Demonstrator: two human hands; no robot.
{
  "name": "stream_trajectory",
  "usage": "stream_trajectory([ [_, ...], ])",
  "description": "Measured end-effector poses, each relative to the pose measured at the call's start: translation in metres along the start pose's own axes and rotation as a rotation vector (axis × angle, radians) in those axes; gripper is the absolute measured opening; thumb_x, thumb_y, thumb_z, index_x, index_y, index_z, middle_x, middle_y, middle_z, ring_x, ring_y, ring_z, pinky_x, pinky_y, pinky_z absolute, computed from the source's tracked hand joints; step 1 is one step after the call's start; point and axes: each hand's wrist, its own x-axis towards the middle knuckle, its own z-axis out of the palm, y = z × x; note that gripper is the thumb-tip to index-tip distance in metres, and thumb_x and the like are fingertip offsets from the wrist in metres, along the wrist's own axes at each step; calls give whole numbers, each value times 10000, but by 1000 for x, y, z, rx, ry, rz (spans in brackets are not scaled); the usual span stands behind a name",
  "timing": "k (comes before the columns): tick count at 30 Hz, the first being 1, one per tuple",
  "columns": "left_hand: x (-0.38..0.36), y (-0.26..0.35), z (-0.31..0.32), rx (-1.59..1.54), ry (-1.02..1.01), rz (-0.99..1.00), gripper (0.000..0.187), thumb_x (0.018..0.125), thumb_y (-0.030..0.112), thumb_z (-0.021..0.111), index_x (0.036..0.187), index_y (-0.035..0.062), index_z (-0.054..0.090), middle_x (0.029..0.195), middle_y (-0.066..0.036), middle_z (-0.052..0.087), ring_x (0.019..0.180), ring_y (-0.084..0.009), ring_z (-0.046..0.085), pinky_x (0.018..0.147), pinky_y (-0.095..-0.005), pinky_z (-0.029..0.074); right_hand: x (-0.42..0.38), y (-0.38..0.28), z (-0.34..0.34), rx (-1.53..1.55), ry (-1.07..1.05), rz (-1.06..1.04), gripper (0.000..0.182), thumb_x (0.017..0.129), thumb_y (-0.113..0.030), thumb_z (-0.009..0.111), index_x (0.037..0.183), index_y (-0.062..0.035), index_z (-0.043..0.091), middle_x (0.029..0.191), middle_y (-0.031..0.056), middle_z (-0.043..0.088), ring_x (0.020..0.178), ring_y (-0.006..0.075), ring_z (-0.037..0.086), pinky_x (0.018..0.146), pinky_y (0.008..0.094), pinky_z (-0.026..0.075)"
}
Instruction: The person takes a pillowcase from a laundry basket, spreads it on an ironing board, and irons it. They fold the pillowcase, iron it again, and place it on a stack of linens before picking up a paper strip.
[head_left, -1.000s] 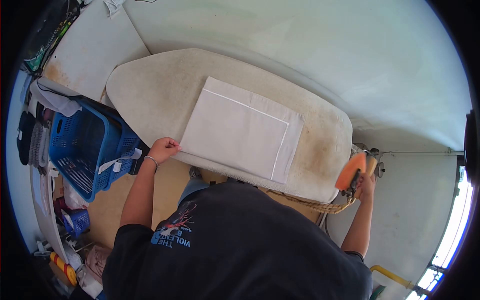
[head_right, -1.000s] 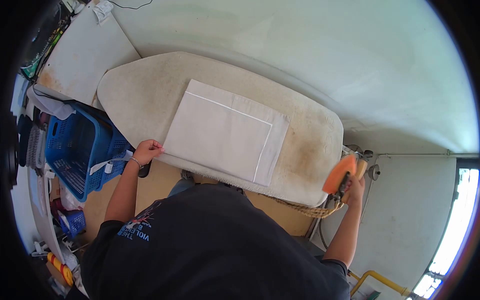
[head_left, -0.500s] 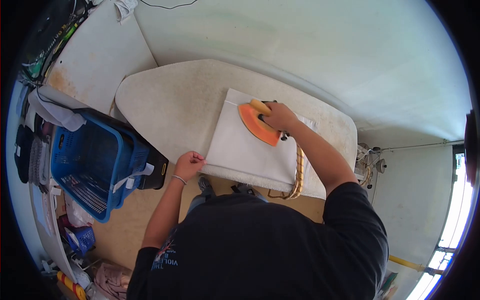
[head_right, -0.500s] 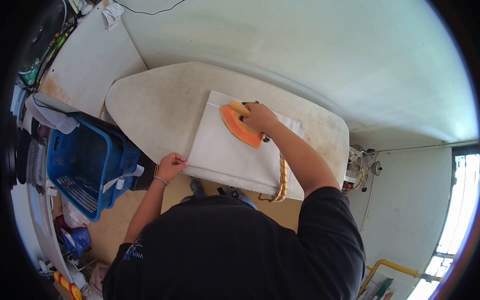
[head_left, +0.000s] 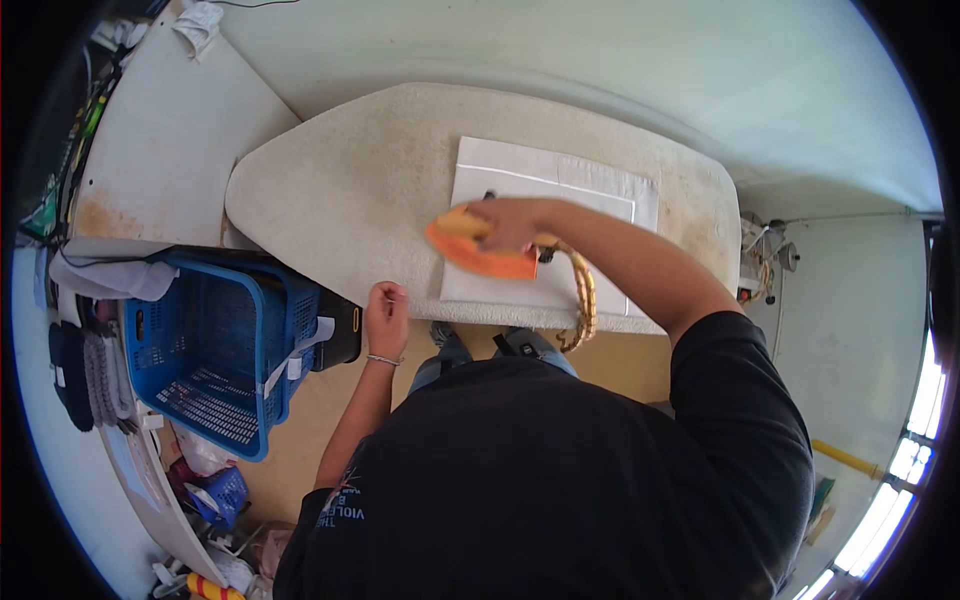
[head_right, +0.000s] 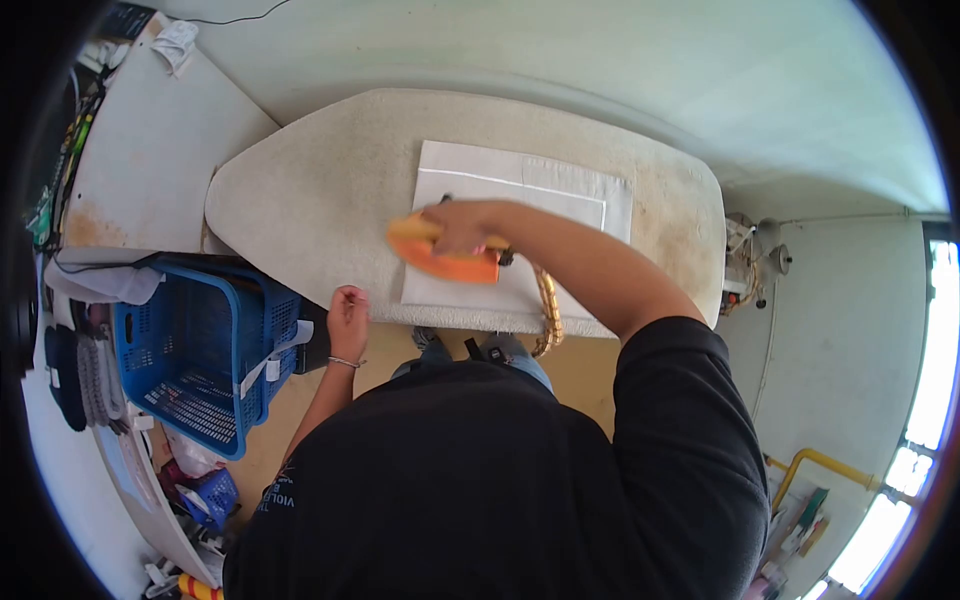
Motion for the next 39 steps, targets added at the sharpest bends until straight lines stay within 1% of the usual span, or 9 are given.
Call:
stream_trajectory([
  [5, 26, 21, -18, 37, 14, 42, 145, 942, 198, 597, 976, 65, 551, 750, 14, 548, 636, -48, 504, 556, -208, 425, -20, -42, 84, -296, -9, -35, 614, 822, -263, 619, 1365, -59, 418, 1169, 177, 605, 985, 289, 636, 802, 399, 516],
  [8, 29, 50, -5, 575, -186, 72, 232, 836, 227, 706, 959, 74, 583, 739, -25, 585, 628, -118, 549, 592, -265, 467, -48, -46, 85, -195, 143, 118, 563, 823, -268, 611, 1319, -52, 457, 1178, 175, 611, 1098, 326, 591, 909, 434, 466],
  [21, 39, 51, 22, 804, -400, 63, 309, 780, 254, 723, 982, 72, 574, 894, -87, 630, 807, -240, 619, 716, -343, 478, -141, 28, 78, -234, 118, 264, 441, 802, -192, 588, 1239, -169, 543, 1058, 74, 650, 1003, 256, 624, 816, 430, 487],
  [23, 35, 72, 34, 784, -448, 768, 476, 845, 323, 622, 1244, 78, 534, 1250, -131, 575, 1160, -301, 542, 983, -473, 376, -145, 18, 84, -275, 73, 273, 426, 810, -194, 569, 1236, -185, 548, 1070, 69, 650, 1017, 253, 623, 810, 444, 493],
  [26, 27, 60, 46, 1342, -643, 814, 662, 887, 412, 507, 1449, 96, 357, 1498, -105, 364, 1408, -301, 287, 1095, -622, 102, -147, 39, 97, -2, 402, 313, 430, 830, -240, 571, 1248, -142, 542, 1117, 104, 651, 1051, 299, 611, 847, 439, 490],
  [30, 33, 54, 38, 1433, -715, 680, 731, 898, 488, 446, 1497, 110, 263, 1543, -81, 291, 1449, -286, 198, 1061, -699, -6, -188, 113, 89, 215, 758, 613, 458, 846, -303, 601, 1234, -63, 567, 1053, 200, 662, 990, 364, 629, 852, 439, 495],
  [33, 42, 66, 39, 1298, -662, 700, 699, 882, 434, 499, 1480, 127, 311, 1515, -78, 342, 1424, -279, 258, 1072, -678, 1, -231, 158, 77, 338, 947, 619, 429, 825, -238, 636, 1199, -35, 582, 1026, 223, 663, 953, 368, 640, 827, 440, 499],
  [36, 77, 71, 53, 1182, -516, 744, 562, 876, 310, 559, 1400, 136, 451, 1399, -94, 479, 1317, -269, 422, 1091, -580, 206, -243, 183, 77, 420, 1046, 638, 446, 824, -263, 639, 1210, -48, 577, 1002, 223, 666, 948, 364, 642, 824, 439, 499],
  [39, 138, 90, 88, 842, -381, 598, 337, 877, 181, 603, 1206, 105, 603, 1123, -83, 625, 964, -240, 614, 866, -370, 471, -246, 150, 70, 205, 986, 667, 448, 825, -306, 641, 1209, -84, 582, 1016, 191, 669, 940, 354, 644, 817, 439, 499],
])
